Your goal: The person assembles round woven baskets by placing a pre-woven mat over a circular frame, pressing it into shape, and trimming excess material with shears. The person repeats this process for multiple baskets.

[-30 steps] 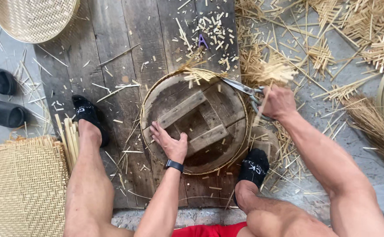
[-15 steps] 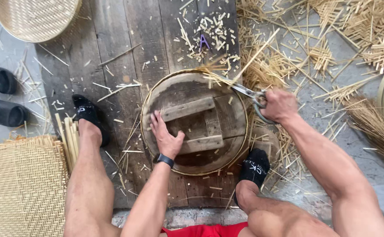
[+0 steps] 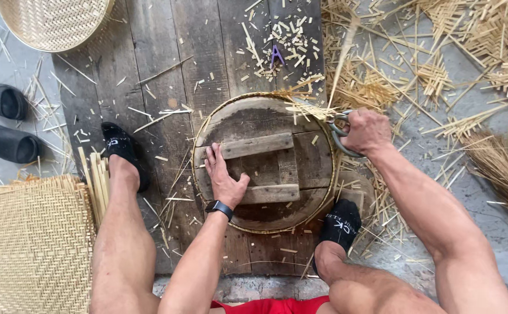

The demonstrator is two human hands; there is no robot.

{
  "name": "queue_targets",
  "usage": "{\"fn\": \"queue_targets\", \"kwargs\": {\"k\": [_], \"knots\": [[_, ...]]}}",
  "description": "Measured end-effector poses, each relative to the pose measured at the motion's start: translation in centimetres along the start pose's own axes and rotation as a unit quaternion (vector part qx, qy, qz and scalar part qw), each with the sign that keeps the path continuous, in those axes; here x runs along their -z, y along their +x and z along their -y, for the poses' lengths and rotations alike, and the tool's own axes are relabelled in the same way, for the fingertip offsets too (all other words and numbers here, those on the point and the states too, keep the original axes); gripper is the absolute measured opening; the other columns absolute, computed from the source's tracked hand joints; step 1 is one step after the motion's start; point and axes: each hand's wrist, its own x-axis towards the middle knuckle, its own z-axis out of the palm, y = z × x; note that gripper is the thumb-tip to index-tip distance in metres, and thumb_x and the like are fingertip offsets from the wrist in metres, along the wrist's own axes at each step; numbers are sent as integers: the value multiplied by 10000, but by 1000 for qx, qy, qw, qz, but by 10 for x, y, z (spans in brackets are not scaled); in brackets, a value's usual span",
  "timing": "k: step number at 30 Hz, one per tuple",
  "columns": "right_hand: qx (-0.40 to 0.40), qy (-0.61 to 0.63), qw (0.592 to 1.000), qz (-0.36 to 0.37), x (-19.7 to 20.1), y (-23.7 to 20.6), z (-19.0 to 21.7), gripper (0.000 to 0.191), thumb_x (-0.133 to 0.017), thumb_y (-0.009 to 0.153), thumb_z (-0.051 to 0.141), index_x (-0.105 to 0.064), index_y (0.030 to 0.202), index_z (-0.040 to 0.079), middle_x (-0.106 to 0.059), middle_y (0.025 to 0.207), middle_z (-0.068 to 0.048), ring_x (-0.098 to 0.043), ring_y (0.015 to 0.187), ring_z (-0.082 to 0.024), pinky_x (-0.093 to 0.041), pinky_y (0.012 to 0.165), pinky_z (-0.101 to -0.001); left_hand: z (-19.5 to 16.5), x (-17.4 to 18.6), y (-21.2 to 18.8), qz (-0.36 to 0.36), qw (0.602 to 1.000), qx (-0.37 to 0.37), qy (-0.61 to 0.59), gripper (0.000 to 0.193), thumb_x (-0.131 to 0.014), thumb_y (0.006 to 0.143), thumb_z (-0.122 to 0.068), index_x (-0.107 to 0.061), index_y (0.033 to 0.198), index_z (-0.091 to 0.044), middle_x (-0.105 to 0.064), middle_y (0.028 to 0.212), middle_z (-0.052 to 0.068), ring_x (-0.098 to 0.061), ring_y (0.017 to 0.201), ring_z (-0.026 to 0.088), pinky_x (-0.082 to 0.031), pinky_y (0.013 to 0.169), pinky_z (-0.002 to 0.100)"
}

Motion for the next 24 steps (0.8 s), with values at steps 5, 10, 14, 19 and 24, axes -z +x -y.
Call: {"fn": "queue_targets", "kwargs": {"k": [5, 10, 14, 19, 24], "knots": [[88, -97, 978, -160, 13, 39, 21, 550, -740, 768, 511, -699, 948, -6, -651, 899, -149, -637, 842, -246, -556, 760, -371, -1, 1, 1, 7, 1000, 3, 2, 1102, -778, 671, -183, -204, 1588, 29, -222, 1681, 253, -111, 1592, 378, -66, 1286, 495], [60, -32, 995, -77, 7, 41, 27, 329, -705, 844, 346, -695, 930, 28, -634, 797, -126, -607, 683, -220, -536, 599, -376, 2, 11, 9, 27, 999, -5, 17, 1119, -784, 652, -187, -193, 1573, 45, -207, 1669, 239, -103, 1577, 366, -65, 1279, 480], [76, -9, 993, -93, -7, 2, -3, 290, -657, 935, 312, -673, 843, 37, -621, 744, -85, -579, 618, -181, -497, 546, -358, 4, 20, 20, 83, 995, -50, 28, 1066, -773, 663, -167, -257, 1578, 19, -234, 1682, 208, -123, 1590, 354, -95, 1290, 480], [96, -43, 972, -210, -24, 7, 0, 550, -672, 853, 536, -662, 839, -14, -629, 752, -117, -582, 658, -205, -496, 555, -332, 1, 21, 25, 86, 993, -69, 32, 1037, -774, 662, -155, -293, 1564, 11, -253, 1687, 189, -144, 1594, 339, -95, 1300, 474], [110, -119, 965, -208, -24, 36, 14, 178, -567, 870, 184, -659, 838, 35, -636, 798, -92, -580, 710, -157, -507, 656, -312, 1, 27, 29, 109, 991, -68, 26, 1086, -802, 639, -162, -271, 1570, 11, -232, 1686, 180, -128, 1582, 338, -84, 1289, 468]]}}
